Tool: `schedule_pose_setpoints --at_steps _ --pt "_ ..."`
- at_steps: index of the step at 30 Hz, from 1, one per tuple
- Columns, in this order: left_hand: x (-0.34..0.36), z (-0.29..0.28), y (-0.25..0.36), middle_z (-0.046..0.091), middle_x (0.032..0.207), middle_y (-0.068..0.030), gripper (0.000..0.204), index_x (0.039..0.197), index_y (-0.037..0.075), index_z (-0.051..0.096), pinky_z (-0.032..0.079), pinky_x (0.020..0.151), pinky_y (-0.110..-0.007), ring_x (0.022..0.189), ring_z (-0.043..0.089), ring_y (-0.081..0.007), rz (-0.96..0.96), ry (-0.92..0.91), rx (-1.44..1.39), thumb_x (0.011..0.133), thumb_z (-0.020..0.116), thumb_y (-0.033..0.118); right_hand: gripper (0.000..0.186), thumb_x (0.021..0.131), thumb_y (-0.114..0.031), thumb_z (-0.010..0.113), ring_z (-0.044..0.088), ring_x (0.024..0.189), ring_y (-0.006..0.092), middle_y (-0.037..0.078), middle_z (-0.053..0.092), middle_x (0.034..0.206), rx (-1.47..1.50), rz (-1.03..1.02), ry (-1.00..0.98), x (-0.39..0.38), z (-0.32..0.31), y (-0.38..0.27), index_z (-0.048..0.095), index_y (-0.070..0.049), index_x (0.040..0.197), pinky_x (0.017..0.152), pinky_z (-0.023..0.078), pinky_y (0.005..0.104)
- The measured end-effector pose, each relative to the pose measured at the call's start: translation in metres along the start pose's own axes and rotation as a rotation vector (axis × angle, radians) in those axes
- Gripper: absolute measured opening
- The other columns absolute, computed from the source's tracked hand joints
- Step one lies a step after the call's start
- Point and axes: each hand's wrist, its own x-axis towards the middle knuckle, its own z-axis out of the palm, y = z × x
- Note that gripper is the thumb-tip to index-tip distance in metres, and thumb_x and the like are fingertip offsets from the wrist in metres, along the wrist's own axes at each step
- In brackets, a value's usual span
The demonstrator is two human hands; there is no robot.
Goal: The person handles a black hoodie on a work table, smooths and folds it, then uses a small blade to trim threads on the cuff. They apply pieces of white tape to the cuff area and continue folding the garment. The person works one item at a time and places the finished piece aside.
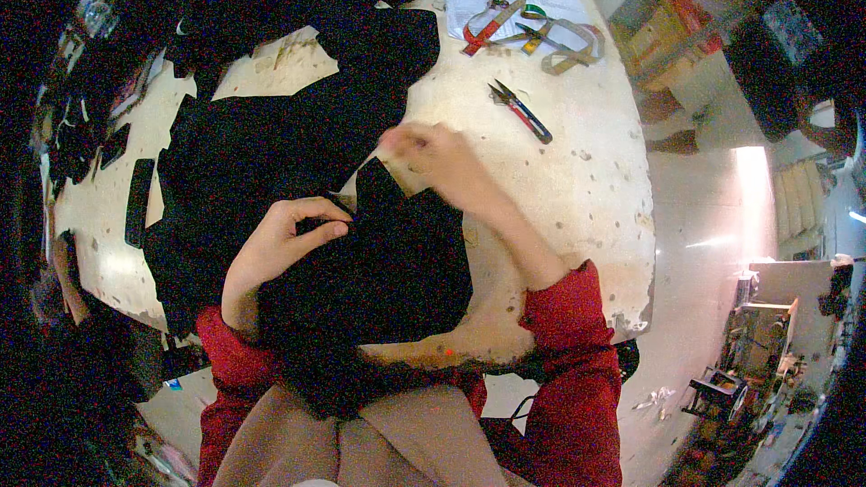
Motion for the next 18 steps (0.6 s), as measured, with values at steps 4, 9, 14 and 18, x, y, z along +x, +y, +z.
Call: schedule_pose_setpoints --at_steps 4,9,14,18 --pt "0.0 -0.001 -0.003 0.066 0.082 -0.0077 0.019 0.095 -0.002 0.065 0.046 0.07 -0.028 0.077 0.058 -0.0125 0.052 0.064 0.021 0.085 0.066 0.014 0.027 0.081 -0.014 0.071 0.056 0.077 0.0087 0.002 0.063 0.083 0.091 0.081 -0.155 -0.012 -0.006 -0.031 0.066 -0.007 0.107 0.07 0.046 0.0259" --pt "-0.005 -0.012 0.002 0.059 0.069 0.0028 0.018 0.094 -0.001 0.065 0.038 0.056 -0.021 0.061 0.045 -0.0019 -0.044 0.19 -0.078 0.085 0.067 0.015 0.034 0.08 -0.013 0.071 0.054 0.068 0.0087 0.001 0.061 0.077 -0.048 0.169 0.179 -0.034 -0.061 -0.038 0.064 -0.005 0.113 0.065 0.045 0.025" --pt "0.007 0.002 -0.013 0.062 0.07 -0.0057 0.016 0.094 -0.001 0.066 0.042 0.057 -0.025 0.06 0.05 -0.0085 -0.019 0.292 0.147 0.085 0.065 0.012 0.037 0.08 -0.013 0.068 0.06 0.072 0.025 0.013 0.064 0.08 -0.364 0.23 0.224 -0.064 -0.02 0.003 0.061 0.001 0.114 0.069 0.048 0.0359" --pt "0.004 0.006 -0.013 0.065 0.079 -0.0121 0.016 0.095 0.0 0.066 0.047 0.064 -0.029 0.067 0.06 -0.0175 -0.051 0.297 0.237 0.085 0.064 0.012 0.03 0.081 -0.012 0.066 0.06 0.084 0.0307 0.017 0.061 0.092 -0.441 0.174 0.299 -0.075 -0.001 0.016 0.061 0.001 0.108 0.075 0.048 0.0381"
